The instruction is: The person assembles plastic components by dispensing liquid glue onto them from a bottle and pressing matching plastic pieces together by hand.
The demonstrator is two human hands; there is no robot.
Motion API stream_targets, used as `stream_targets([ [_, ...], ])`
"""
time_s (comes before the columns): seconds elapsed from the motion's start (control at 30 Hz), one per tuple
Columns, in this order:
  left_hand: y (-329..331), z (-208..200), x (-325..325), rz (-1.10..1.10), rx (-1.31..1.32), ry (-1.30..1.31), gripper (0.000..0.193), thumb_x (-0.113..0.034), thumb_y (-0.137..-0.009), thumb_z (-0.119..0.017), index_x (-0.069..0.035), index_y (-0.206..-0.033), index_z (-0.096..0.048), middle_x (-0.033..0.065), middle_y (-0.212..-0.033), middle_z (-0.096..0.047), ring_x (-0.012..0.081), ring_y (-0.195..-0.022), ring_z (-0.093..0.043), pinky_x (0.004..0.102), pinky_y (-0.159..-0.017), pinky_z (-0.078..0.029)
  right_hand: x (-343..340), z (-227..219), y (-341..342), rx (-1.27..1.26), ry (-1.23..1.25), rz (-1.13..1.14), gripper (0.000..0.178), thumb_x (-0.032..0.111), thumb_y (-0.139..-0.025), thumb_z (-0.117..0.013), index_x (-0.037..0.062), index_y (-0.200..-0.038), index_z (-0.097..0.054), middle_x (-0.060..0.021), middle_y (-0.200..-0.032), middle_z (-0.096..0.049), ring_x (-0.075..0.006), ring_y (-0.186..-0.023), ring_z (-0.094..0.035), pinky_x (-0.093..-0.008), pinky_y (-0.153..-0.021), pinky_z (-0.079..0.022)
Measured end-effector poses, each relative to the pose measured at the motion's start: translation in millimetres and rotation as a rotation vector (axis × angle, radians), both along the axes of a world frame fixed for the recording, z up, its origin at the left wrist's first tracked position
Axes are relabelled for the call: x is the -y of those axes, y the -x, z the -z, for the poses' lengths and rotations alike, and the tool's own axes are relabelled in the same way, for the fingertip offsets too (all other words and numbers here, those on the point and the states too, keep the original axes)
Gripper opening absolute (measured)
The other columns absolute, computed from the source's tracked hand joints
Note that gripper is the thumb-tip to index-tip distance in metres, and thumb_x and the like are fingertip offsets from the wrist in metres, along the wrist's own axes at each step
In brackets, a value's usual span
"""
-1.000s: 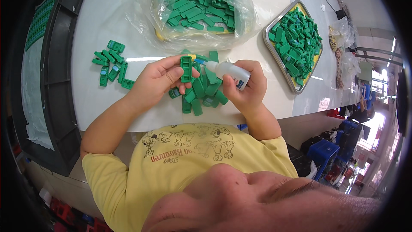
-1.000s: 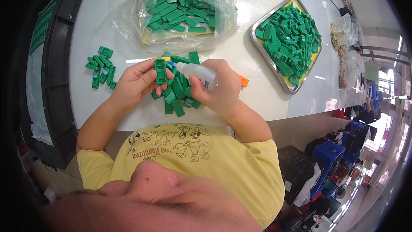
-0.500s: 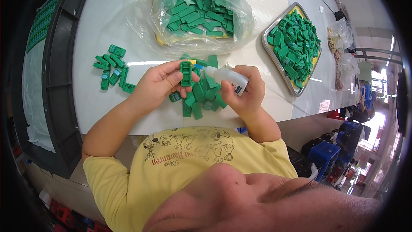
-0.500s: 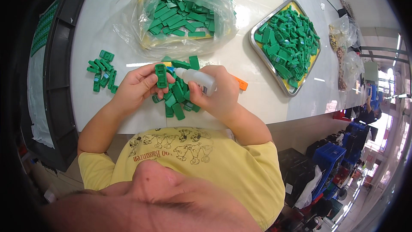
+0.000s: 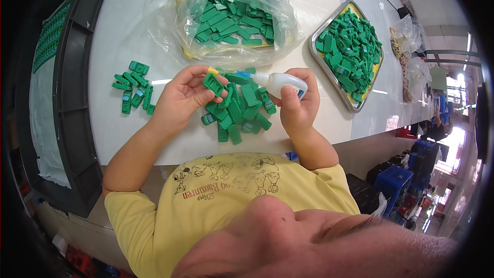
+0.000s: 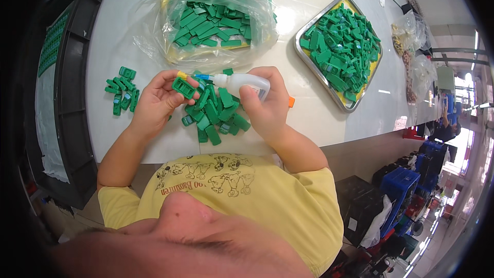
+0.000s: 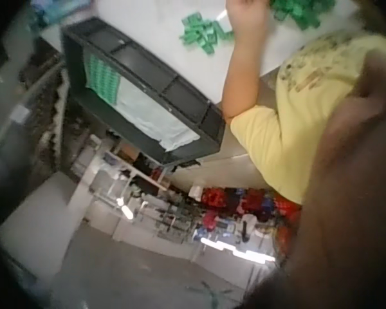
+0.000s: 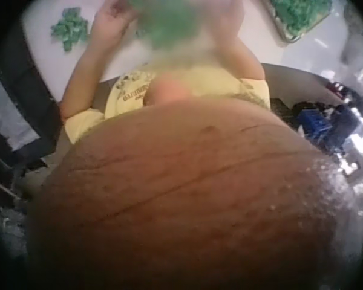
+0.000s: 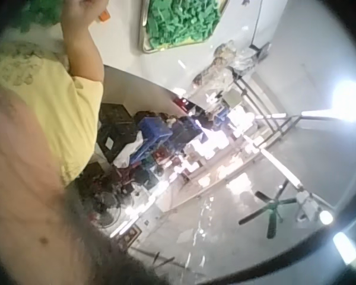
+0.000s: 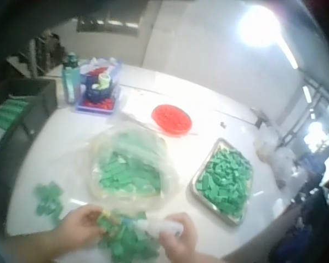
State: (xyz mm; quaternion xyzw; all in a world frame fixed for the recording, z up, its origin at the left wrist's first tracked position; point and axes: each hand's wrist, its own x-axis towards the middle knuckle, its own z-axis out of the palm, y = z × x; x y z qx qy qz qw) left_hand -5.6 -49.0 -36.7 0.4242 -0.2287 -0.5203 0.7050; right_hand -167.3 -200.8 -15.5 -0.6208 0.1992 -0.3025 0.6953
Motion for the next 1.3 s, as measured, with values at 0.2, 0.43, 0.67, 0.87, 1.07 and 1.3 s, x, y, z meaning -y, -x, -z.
stream_targets([
  [0.2,3,-8,4,0.007,-0.092,-0.034,0.032,-0.002,-0.085,-0.048,0.0,-0.115,-0.037,0.014,-0.106,-0.053,0.0237,-0.095,-0.057,0.0296,-0.077,-0.048,1,-5,2,-0.039,0.353,-0.026,0.025,0.011,-0.077,-0.061,0.0012,-0.094,-0.045,-0.0043,-0.076,-0.054,-0.0066,-0.059,-0.049,-0.0204,-0.051,-0.041],
  [0.43,4,-6,7,0.074,-0.118,-0.094,0.036,-0.004,-0.086,-0.047,0.001,-0.12,-0.035,0.0145,-0.108,-0.052,0.0249,-0.092,-0.058,0.0299,-0.074,-0.049,0,1,4,-0.081,0.496,-0.032,0.03,0.013,-0.07,-0.068,0.0002,-0.09,-0.049,-0.0069,-0.069,-0.058,-0.0113,-0.058,-0.055,-0.0235,-0.051,-0.044],
  [0.67,4,1,8,0.09,-0.138,-0.081,0.036,-0.002,-0.086,-0.046,0.001,-0.12,-0.035,0.0147,-0.109,-0.051,0.0254,-0.092,-0.058,0.0299,-0.075,-0.049,3,10,4,-0.054,0.624,-0.058,0.034,0.012,-0.065,-0.072,0.0003,-0.09,-0.052,-0.0102,-0.074,-0.059,-0.0177,-0.059,-0.057,-0.0264,-0.052,-0.046],
  [0.87,5,4,10,0.097,-0.131,-0.069,0.036,-0.001,-0.086,-0.045,0.001,-0.12,-0.035,0.0148,-0.109,-0.051,0.0254,-0.093,-0.058,0.0299,-0.075,-0.049,4,7,2,-0.043,0.683,-0.054,0.036,0.011,-0.063,-0.073,0.0006,-0.09,-0.052,-0.0116,-0.073,-0.059,-0.0213,-0.059,-0.058,-0.0281,-0.051,-0.046],
  [1.07,7,7,11,0.087,-0.088,-0.063,0.035,-0.002,-0.086,-0.046,0.001,-0.119,-0.036,0.0151,-0.108,-0.052,0.0245,-0.091,-0.058,0.0293,-0.074,-0.049,7,6,0,-0.009,0.781,-0.091,0.034,0.008,-0.065,-0.07,0.0001,-0.091,-0.049,-0.0096,-0.068,-0.056,-0.0173,-0.054,-0.053,-0.0258,-0.047,-0.041],
  [1.3,6,9,16,0.057,-0.102,-0.067,0.033,-0.007,-0.087,-0.047,0.0,-0.118,-0.039,0.0152,-0.106,-0.054,0.0219,-0.088,-0.058,0.0285,-0.072,-0.048,7,7,4,-0.058,0.831,-0.084,0.037,0.013,-0.057,-0.074,0.0042,-0.085,-0.051,-0.007,-0.058,-0.049,-0.0219,-0.047,-0.047,-0.0307,-0.042,-0.037],
])
